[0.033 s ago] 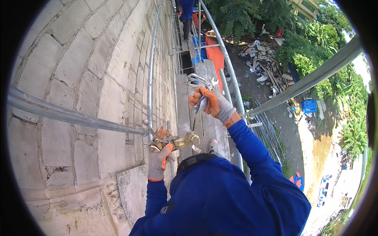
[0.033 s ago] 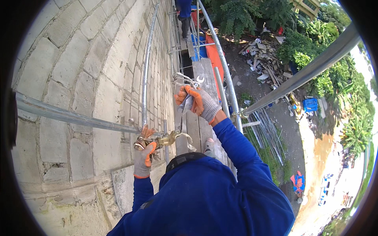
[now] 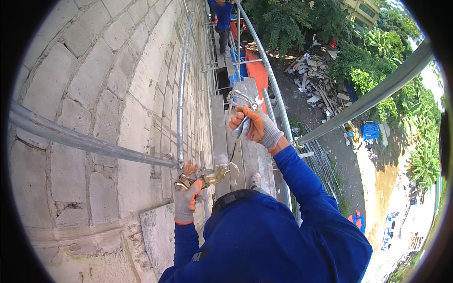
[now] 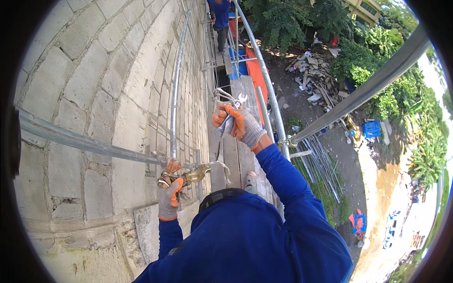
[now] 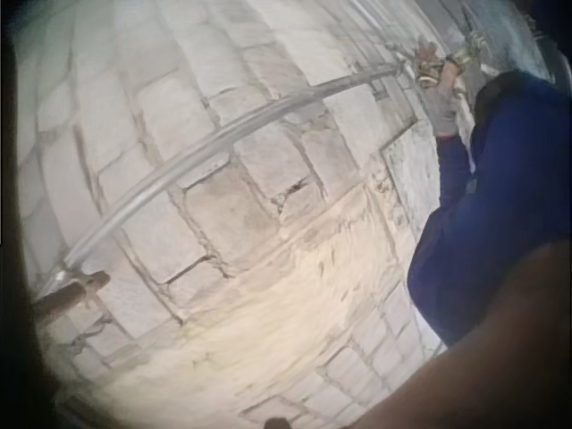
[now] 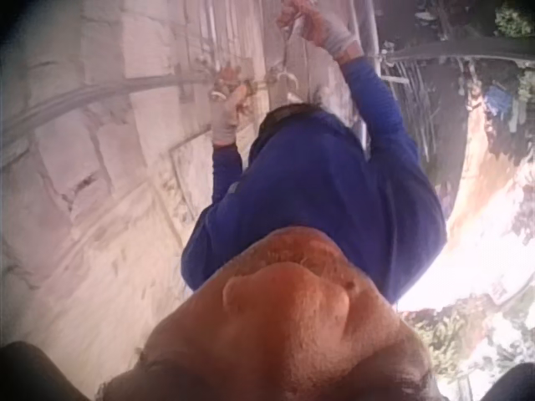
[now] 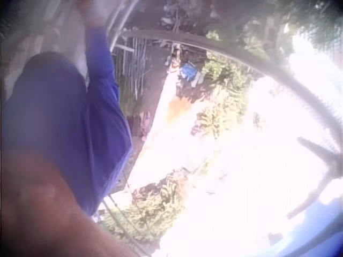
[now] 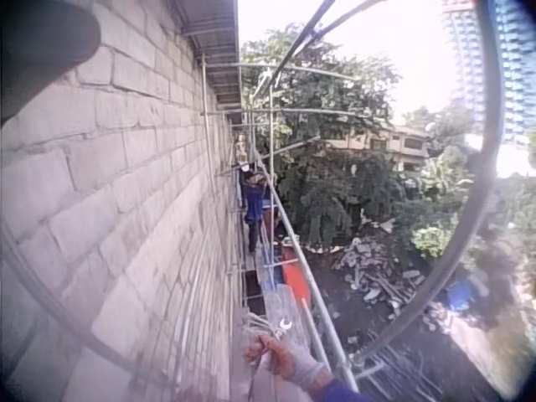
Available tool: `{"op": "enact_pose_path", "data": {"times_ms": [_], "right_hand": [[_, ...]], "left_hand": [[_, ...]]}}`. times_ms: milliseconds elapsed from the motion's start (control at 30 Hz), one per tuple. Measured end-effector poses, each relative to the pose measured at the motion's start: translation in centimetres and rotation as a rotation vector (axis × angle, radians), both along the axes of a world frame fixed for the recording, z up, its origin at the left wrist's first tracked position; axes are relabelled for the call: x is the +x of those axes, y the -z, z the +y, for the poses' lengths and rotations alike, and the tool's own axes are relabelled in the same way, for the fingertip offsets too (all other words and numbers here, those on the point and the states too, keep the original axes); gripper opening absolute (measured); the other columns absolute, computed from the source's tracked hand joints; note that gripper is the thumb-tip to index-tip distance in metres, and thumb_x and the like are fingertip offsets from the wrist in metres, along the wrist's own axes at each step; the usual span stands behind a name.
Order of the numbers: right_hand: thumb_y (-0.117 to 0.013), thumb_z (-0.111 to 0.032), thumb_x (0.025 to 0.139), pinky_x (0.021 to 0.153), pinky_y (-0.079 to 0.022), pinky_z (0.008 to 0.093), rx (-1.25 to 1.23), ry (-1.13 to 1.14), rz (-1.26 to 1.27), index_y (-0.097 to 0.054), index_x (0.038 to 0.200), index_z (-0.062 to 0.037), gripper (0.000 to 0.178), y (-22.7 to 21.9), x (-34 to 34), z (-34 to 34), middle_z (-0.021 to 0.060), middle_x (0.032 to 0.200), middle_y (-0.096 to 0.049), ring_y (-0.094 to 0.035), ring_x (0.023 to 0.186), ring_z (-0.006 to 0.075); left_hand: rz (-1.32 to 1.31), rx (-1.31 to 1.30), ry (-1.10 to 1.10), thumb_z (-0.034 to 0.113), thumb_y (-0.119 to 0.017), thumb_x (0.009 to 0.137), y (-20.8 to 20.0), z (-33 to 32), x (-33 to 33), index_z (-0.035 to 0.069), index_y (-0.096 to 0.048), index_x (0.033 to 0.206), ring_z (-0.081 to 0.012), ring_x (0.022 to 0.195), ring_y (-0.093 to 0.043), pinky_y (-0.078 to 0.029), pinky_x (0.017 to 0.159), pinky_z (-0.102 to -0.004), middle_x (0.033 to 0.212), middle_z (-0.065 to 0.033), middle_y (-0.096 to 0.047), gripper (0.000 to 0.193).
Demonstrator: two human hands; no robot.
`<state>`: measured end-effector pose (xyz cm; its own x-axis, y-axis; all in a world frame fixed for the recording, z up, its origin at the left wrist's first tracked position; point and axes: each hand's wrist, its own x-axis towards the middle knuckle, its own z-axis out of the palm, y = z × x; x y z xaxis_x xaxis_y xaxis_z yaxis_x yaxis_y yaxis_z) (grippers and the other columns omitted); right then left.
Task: The person assembles a metal scaffolding structure against a brick wall. They position metal poles, attach them using metal clamps, and tighten the connections with a wrench. The person moves along the wooden planks of the scaffolding to reach different sections.
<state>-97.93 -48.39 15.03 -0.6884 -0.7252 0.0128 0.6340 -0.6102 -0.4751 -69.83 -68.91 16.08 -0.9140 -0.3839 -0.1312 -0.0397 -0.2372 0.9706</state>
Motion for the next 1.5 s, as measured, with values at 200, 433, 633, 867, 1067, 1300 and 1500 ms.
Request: {"op": "enact_pose_path", "data": {"times_ms": [200,433,633,867,1067,1300,1500], "right_hand": [[-0.062,-0.018,0.099,0.091,-0.058,0.0469,0.036,0.238,-0.328,-0.057,0.078,-0.0008,0.027,-1.8,-2.8,-0.6,0.0123,0.068,-0.06,-0.066,0.072,0.0267],[-0.057,0.0,0.087,0.083,-0.047,0.0389,-0.173,0.068,-0.198,-0.038,0.069,-0.0058,0.026,9.2,-3.3,-1.8,0.0042,0.077,-0.032,-0.03,0.069,0.0205],[-0.053,-0.033,0.104,0.096,-0.05,0.0509,-0.066,0.155,-0.176,-0.058,0.11,-0.0081,0.026,10.2,-1.8,-1.6,0.0074,0.107,-0.068,-0.062,0.116,0.0322],[-0.043,-0.035,0.108,0.07,-0.047,0.0419,-0.103,0.213,-0.225,-0.057,0.087,-0.0067,0.038,7.6,-5.5,-4.7,0.0071,0.069,-0.055,-0.053,0.068,0.0242],[-0.043,-0.018,0.103,0.074,-0.045,0.0405,0.058,0.134,-0.389,-0.049,0.072,-0.0057,0.034,15.2,-5.5,-3.3,0.0067,0.074,-0.046,-0.043,0.069,0.0244],[-0.043,-0.016,0.101,0.079,-0.045,0.0403,0.289,0.162,-0.522,-0.048,0.078,-0.0065,0.026,17.8,-8.2,-3.1,0.0074,0.083,-0.046,-0.046,0.078,0.027],[-0.048,-0.018,0.104,0.076,-0.049,0.044,0.048,0.106,-0.314,-0.053,0.087,-0.0056,0.021,17.7,-15.8,-4.6,0.0051,0.081,-0.054,-0.056,0.078,0.0231]], "left_hand": [[-0.027,0.049,-0.294,0.006,-0.067,0.081,-0.9,-5.0,8.4,0.004,-0.045,0.149,-0.0104,0.087,-0.06,-0.046,0.063,-0.0217,0.126,-0.0089,-0.058,0.072],[0.056,-0.025,-0.517,0.01,-0.071,0.081,0.1,-8.4,11.8,0.01,-0.047,0.148,-0.0116,0.088,-0.061,-0.042,0.054,-0.0205,0.121,-0.0045,-0.058,0.071],[0.016,-0.211,-0.594,0.024,-0.074,0.088,-0.2,-13.4,14.1,0.006,-0.058,0.133,-0.0097,0.081,-0.057,-0.042,0.059,-0.0252,0.112,-0.0038,-0.064,0.052],[0.142,-0.338,-0.812,0.035,-0.075,0.09,-5.0,-15.8,5.3,0.002,-0.066,0.116,-0.012,0.084,-0.06,-0.046,0.068,-0.0267,0.107,-0.0058,-0.068,0.043],[0.27,-0.469,-0.942,0.022,-0.075,0.091,-5.4,-17.7,-0.9,-0.003,-0.058,0.13,-0.0168,0.098,-0.068,-0.056,0.078,-0.0348,0.119,-0.012,-0.068,0.049],[0.296,-0.476,-1.036,0.012,-0.074,0.092,-7.3,-17.3,-4.8,-0.002,-0.042,0.148,-0.0218,0.112,-0.065,-0.053,0.1,-0.0396,0.131,-0.017,-0.061,0.066],[0.301,-0.551,-1.082,0.014,-0.074,0.093,-1.8,-21.4,-3.5,-0.001,-0.035,0.153,-0.0241,0.116,-0.064,-0.05,0.104,-0.0414,0.135,-0.0181,-0.058,0.072]]}}
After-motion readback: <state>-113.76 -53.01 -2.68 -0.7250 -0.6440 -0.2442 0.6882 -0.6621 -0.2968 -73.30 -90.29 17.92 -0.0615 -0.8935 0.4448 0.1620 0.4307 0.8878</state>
